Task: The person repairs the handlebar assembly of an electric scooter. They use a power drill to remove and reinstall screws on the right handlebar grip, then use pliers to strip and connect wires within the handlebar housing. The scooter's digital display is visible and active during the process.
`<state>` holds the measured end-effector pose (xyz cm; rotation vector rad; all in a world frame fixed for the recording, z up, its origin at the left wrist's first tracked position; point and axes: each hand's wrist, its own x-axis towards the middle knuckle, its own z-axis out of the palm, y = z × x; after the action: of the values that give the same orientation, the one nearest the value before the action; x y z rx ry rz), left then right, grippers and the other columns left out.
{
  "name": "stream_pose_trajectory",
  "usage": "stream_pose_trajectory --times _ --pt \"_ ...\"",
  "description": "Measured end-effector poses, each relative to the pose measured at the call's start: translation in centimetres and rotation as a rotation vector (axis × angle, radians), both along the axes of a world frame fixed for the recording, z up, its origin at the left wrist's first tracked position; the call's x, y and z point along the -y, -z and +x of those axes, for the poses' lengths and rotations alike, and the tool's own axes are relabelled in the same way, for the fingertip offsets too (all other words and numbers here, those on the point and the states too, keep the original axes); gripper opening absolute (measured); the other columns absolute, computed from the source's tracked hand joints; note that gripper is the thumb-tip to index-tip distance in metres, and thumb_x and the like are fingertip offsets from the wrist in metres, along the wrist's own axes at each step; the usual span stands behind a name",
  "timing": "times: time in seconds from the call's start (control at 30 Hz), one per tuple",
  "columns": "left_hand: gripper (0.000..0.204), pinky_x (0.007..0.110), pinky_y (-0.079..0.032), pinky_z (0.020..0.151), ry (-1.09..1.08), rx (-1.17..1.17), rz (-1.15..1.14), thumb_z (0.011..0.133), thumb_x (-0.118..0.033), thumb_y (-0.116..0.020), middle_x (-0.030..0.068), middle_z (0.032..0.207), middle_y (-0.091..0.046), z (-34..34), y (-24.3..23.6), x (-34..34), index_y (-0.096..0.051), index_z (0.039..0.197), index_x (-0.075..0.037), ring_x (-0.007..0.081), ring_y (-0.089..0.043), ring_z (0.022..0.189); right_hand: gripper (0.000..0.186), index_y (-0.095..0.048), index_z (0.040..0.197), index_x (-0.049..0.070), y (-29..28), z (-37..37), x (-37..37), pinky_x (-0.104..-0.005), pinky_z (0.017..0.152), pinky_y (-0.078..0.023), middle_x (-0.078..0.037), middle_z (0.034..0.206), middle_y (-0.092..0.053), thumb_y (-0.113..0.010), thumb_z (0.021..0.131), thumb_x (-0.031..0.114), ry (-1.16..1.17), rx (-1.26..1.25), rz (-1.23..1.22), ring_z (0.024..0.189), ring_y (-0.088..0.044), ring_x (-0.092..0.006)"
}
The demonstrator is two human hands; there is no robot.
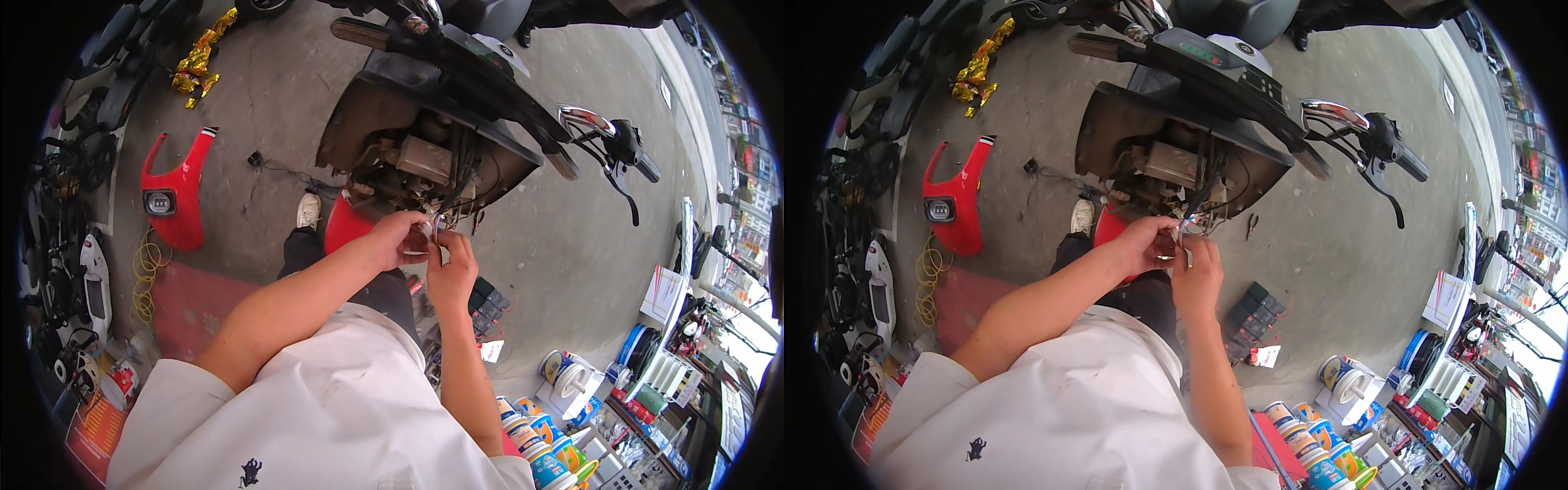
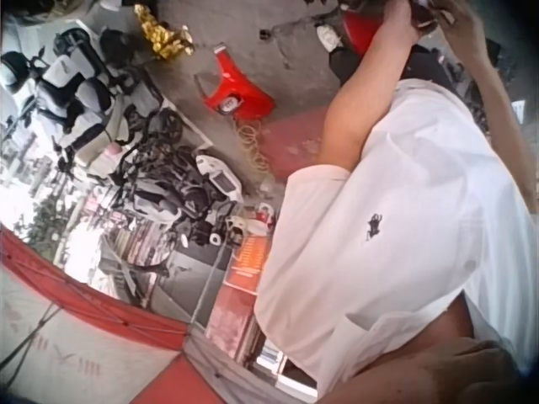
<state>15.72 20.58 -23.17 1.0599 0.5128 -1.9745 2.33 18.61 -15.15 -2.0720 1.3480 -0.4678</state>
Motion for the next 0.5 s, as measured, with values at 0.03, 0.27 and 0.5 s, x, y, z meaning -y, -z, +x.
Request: stream_pose_trajectory --times 0.03,0.27,0.5 --pt "0.018 0.045 -0.057 0.082 0.008 0.002 0.003 0.093 -0.029 -0.066 0.0044 0.085 -0.066 0.0 -0.1 0.0 -0.063 0.092 -0.011 0.0217 -0.067 0.081 0.015 -0.068 0.102 0.001 0.2 0.0 -0.1 -0.0422 0.085 -0.054 -0.014 0.104 -0.07 -0.07 0.087 0.0 0.008 0.006 -0.016 0.098 -0.068 -0.0374" --pt "0.017 0.038 -0.054 0.077 0.034 0.033 0.038 0.093 -0.031 -0.066 0.0016 0.087 -0.069 -0.4 0.7 0.2 -0.068 0.089 -0.015 0.0179 -0.067 0.08 0.016 -0.068 0.105 0.004 0.4 -0.4 0.2 -0.0437 0.081 -0.055 -0.014 0.103 -0.069 -0.07 0.089 0.002 -0.081 0.011 0.009 0.096 -0.068 -0.0364" --pt "0.021 0.038 -0.059 0.077 0.05 0.065 0.011 0.098 -0.031 -0.064 0.0045 0.093 -0.072 0.2 -1.2 0.2 -0.069 0.097 -0.011 0.0189 -0.071 0.081 0.016 -0.068 0.104 0.002 0.2 -0.1 0.4 -0.0439 0.079 -0.055 -0.014 0.098 -0.069 -0.071 0.089 0.006 -0.027 -0.101 0.082 0.09 -0.07 -0.035"
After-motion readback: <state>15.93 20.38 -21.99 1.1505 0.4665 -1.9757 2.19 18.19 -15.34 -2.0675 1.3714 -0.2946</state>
